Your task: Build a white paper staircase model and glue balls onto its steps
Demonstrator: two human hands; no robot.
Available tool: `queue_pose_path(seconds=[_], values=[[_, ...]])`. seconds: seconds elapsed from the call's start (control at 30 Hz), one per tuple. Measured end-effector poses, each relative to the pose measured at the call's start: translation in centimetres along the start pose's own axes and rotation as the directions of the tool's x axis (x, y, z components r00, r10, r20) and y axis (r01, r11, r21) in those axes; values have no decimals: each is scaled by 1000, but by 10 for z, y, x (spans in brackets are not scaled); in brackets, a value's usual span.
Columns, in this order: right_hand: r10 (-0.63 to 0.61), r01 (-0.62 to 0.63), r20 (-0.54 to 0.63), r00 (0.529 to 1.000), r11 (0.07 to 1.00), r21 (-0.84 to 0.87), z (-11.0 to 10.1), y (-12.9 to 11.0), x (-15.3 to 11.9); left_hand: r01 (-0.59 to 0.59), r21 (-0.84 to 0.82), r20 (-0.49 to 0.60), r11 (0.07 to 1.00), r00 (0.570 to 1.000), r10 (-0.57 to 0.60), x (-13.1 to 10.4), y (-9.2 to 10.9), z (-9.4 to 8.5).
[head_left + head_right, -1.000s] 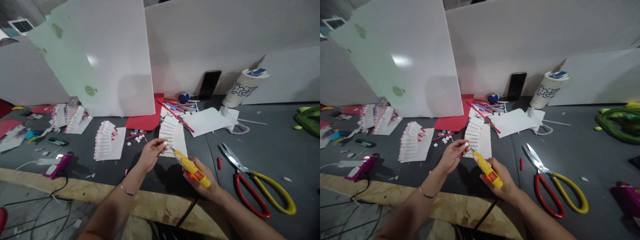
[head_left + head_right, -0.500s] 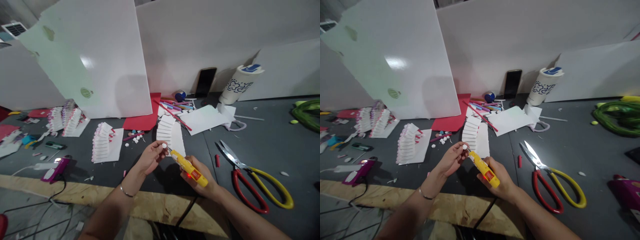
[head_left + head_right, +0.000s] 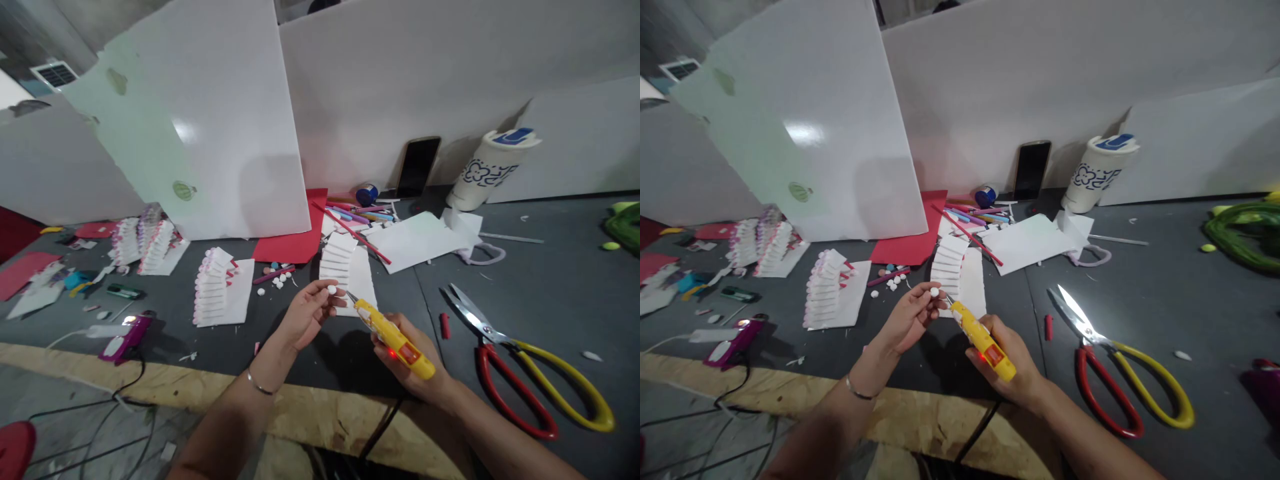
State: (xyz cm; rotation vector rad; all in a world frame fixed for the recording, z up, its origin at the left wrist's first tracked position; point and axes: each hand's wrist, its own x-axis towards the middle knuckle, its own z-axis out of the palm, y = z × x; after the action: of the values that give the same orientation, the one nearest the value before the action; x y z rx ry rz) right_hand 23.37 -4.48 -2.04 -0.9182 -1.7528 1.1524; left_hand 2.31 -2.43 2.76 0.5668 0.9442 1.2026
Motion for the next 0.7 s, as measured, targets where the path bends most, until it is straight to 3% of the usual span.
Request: queue_pose_path(seconds=[0.5, 0.7], values=[[-47, 47, 13, 999, 999, 20, 0, 0, 0, 110, -99, -51, 989, 992, -115, 2, 0, -6], [-34, 34, 16, 999, 999, -13, 0, -1, 0, 49, -45, -33, 998, 998, -51, 1, 1, -2]])
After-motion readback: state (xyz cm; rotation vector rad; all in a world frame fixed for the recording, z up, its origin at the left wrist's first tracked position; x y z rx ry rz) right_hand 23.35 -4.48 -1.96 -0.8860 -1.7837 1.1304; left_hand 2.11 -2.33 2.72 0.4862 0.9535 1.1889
